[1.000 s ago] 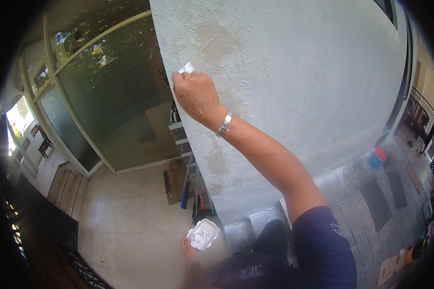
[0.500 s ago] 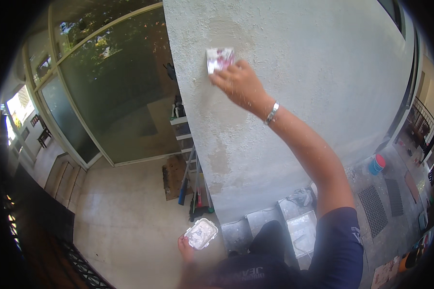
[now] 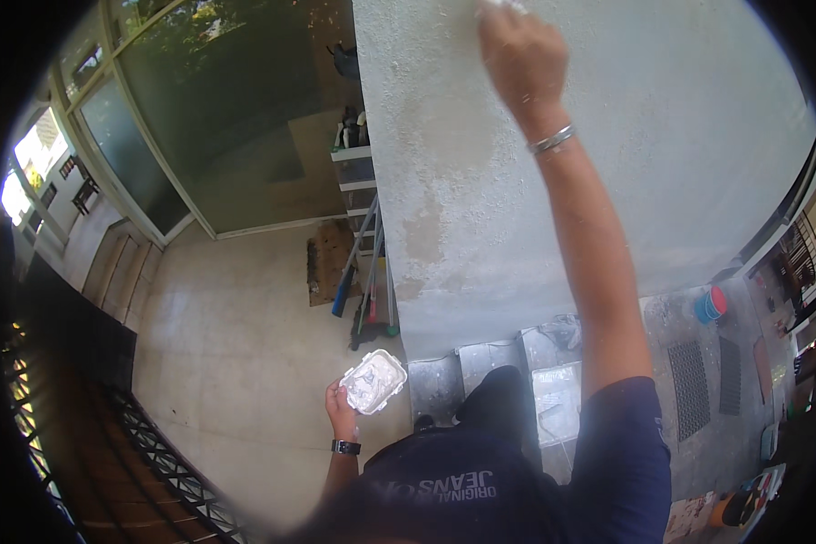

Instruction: The person applies wall filler from a plastic container to a damaged area of an exterior wall using a putty knife.

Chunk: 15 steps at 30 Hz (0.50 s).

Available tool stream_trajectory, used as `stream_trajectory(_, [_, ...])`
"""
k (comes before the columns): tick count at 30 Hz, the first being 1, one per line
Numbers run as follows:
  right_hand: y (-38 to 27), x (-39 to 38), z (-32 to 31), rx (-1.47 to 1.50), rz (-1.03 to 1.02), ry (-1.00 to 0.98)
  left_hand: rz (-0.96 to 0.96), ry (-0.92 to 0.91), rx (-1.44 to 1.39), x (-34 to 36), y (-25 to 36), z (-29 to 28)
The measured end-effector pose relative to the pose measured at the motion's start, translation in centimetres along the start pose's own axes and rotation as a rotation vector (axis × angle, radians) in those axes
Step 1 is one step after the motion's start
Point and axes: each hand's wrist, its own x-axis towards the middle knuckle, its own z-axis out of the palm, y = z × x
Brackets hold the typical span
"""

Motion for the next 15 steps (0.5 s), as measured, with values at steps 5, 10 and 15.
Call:
stream_trajectory(5, [-6.6, -5.5, -0.8, 0.258, -0.11, -0.002, -0.037, 0.054, 0.014, -0.6, -0.6, -0.9])
stream_trajectory(10, [-4.3, -5.6, -4.3, 0.724, 0.491, -0.237, -0.069, 0.163, -0.194, -0.9, -0.2, -1.4])
stream_trajectory(15, [2.0, -1.1, -2.6, 0.948, 0.632, -0.179, -0.076, 0.155, -0.18, -1.8, 2.3, -1.6])
